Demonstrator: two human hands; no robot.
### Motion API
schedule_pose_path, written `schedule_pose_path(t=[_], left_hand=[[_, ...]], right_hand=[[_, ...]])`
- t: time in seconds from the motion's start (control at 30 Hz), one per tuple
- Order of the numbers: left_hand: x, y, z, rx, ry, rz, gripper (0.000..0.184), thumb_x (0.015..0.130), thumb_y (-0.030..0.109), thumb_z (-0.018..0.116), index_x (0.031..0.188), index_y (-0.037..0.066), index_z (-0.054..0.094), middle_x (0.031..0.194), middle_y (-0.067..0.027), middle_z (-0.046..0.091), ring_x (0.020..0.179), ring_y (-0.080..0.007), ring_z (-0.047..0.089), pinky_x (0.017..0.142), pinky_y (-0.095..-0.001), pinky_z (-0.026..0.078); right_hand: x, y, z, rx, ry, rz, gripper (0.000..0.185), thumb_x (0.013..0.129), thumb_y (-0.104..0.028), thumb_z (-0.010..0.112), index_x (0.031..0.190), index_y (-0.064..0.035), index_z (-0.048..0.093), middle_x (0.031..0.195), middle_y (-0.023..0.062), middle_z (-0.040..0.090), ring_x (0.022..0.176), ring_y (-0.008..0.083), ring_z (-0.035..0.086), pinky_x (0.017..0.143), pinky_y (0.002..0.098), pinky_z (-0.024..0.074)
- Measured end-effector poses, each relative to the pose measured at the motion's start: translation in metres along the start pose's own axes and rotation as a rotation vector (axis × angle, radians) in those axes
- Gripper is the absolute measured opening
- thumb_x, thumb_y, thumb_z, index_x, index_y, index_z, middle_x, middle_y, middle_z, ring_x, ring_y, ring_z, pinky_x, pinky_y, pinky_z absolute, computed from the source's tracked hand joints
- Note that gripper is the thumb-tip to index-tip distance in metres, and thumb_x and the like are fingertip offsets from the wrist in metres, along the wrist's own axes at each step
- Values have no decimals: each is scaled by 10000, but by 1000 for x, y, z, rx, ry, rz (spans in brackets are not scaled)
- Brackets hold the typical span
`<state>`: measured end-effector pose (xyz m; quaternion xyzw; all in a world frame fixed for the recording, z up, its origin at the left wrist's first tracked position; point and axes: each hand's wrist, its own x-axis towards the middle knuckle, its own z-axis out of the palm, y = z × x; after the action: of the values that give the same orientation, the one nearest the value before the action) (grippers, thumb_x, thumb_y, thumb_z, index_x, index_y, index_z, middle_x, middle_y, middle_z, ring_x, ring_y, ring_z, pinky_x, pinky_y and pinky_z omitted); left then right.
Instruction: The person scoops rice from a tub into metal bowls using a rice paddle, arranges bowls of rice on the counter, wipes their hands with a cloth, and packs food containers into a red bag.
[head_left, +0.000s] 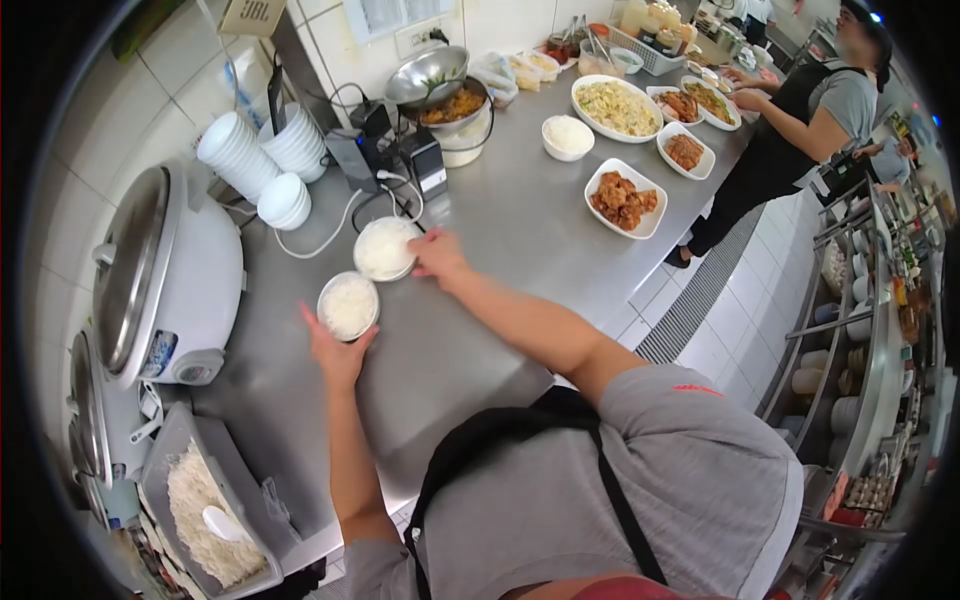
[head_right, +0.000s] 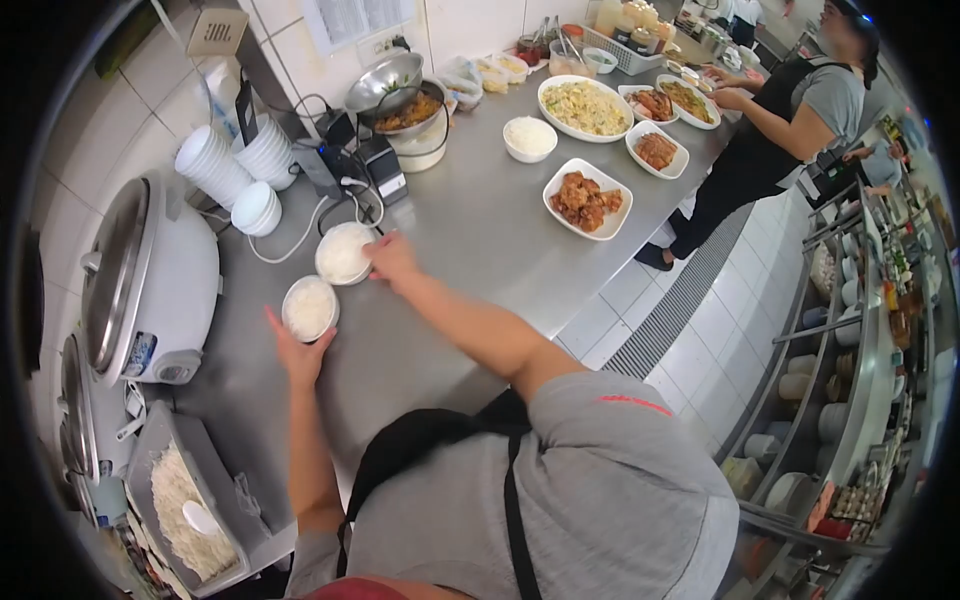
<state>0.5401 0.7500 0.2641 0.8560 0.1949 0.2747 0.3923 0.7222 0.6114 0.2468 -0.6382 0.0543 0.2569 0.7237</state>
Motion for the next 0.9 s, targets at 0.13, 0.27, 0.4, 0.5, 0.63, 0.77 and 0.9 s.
schedule_pose_path(t=[0.13, 0.27, 0.4, 0.5, 0.63, 0.77, 0.9], left_hand=[[-11, 31, 38, 119, 16, 179, 1076, 524, 271, 801, 1310, -47, 138, 1187, -246, 425, 1066, -365, 454, 893, -379, 375], [-5, 62, 89, 66, -22, 206, 1082, 521, 268, 798, 1308, -34, 120, 1125, -216, 467, 1013, -359, 476, 867, -394, 386], [16, 87, 144, 37, -57, 134, 1122, 511, 250, 804, 1328, 12, 73, 1170, -213, 408, 1069, -352, 432, 875, -392, 383], [31, 99, 175, -105, -36, 40, 1139, 526, 220, 805, 1333, 38, 22, 1228, -245, 289, 1117, -377, 358, 912, -392, 353], [25, 103, 174, -207, 0, 18, 914, 660, 222, 724, 1339, 87, 127, 1206, -247, 304, 1090, -367, 379, 894, -387, 362], [2, 68, 135, -206, -76, 183, 347, 907, 255, 345, 1157, 53, 475, 876, -154, 561, 870, -295, 548, 766, -388, 415], [-24, 36, 55, -332, -89, -235, 276, 889, 158, 366, 1087, 61, 532, 867, -146, 576, 785, -310, 553, 726, -381, 423]], right_hand=[[-35, -5, -68, 158, 165, -62, 186, 712, -105, 595, 793, -42, 440, 707, 78, 506, 590, 166, 531, 468, 295, 513], [-50, -6, -123, 275, 312, -110, 159, 752, -79, 556, 819, -45, 416, 775, 70, 484, 673, 164, 517, 573, 300, 534], [-35, -15, -155, 346, 365, -177, 213, 779, -124, 569, 879, -39, 402, 872, 86, 466, 794, 192, 507, 691, 337, 508], [-35, -26, -167, 453, 349, -284, 293, 806, -222, 573, 926, -31, 387, 1021, 121, 444, 904, 234, 473, 798, 387, 441], [-71, -35, -170, 377, 342, -233, 440, 839, -443, 474, 929, -13, 441, 1112, 173, 467, 972, 263, 475, 820, 417, 398], [-100, 6, -179, 138, -23, -213, 561, 898, -454, 300, 862, 32, 577, 777, 141, 575, 714, 220, 573, 658, 328, 459], [-122, 15, -125, -220, -101, -201, 460, 918, -381, 290, 825, -4, 535, 799, 143, 569, 676, 204, 566, 623, 304, 458]])
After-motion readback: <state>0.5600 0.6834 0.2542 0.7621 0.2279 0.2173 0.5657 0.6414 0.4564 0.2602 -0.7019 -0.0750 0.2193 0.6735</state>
